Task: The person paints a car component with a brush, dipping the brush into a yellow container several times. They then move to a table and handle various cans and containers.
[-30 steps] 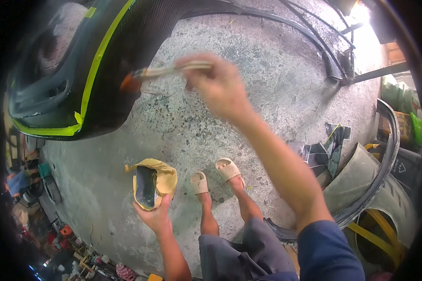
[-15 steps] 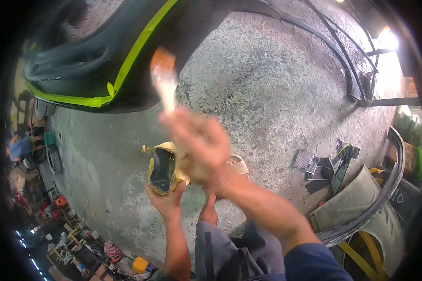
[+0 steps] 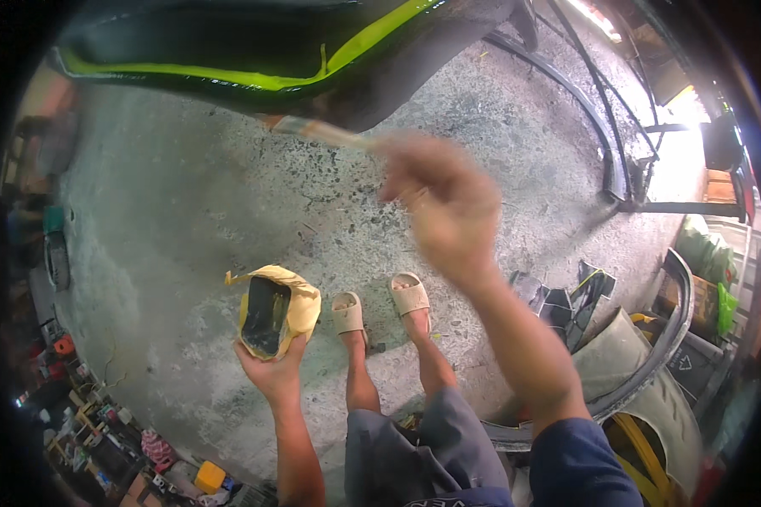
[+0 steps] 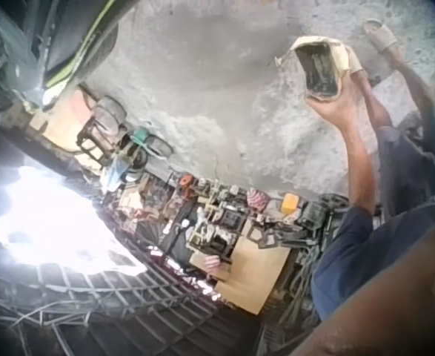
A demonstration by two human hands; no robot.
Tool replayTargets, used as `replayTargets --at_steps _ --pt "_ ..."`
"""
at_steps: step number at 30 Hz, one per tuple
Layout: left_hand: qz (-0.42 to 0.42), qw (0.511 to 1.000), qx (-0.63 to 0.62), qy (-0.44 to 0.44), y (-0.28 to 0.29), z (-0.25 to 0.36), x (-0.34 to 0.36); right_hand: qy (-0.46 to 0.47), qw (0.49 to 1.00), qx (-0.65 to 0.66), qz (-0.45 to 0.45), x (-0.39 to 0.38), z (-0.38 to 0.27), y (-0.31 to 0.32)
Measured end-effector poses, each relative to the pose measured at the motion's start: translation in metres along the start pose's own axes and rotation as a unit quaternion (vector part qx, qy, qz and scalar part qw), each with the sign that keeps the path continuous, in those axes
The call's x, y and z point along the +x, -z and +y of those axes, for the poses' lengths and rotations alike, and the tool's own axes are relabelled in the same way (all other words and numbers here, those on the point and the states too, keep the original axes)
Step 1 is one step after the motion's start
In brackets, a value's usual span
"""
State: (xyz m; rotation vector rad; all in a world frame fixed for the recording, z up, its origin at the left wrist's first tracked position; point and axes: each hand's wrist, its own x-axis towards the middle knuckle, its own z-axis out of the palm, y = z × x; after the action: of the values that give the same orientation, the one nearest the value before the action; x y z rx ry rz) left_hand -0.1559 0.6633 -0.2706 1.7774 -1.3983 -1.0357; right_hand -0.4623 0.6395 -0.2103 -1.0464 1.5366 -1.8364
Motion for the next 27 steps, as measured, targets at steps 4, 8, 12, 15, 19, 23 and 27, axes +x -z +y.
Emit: replayTargets --at_steps 4,8,12,15,19,23,27 --pt "-0.016 0.994 -0.102 0.046 0.026 0.003 0.004 -0.062 0.988 -0.038 0.134 0.007 0.008 0.055" --pt "-0.022 0.998 -0.061 0.027 0.059 -0.013 0.017 -0.041 0.957 -0.226 0.176 -0.012 -0.035 0.069" --pt "-0.013 0.999 -0.04 0.012 0.088 -0.048 0.033 0.153 0.831 -0.521 -0.118 -0.004 -0.115 0.047" --pt "-0.009 0.998 -0.062 0.016 0.105 -0.062 0.038 0.171 0.675 -0.599 -0.395 0.035 -0.151 -0.028" --pt "-0.012 0.995 -0.096 -0.015 0.115 -0.072 0.044 0.132 0.412 -0.721 -0.541 0.117 -0.138 -0.144" --pt "0.004 0.992 -0.125 0.001 0.12 -0.091 0.036 0.281 0.458 -0.633 -0.557 0.161 -0.127 -0.24" --pt "0.045 0.994 -0.1 0.005 0.124 -0.106 0.029 0.448 0.312 -0.662 -0.514 0.186 -0.123 -0.272"
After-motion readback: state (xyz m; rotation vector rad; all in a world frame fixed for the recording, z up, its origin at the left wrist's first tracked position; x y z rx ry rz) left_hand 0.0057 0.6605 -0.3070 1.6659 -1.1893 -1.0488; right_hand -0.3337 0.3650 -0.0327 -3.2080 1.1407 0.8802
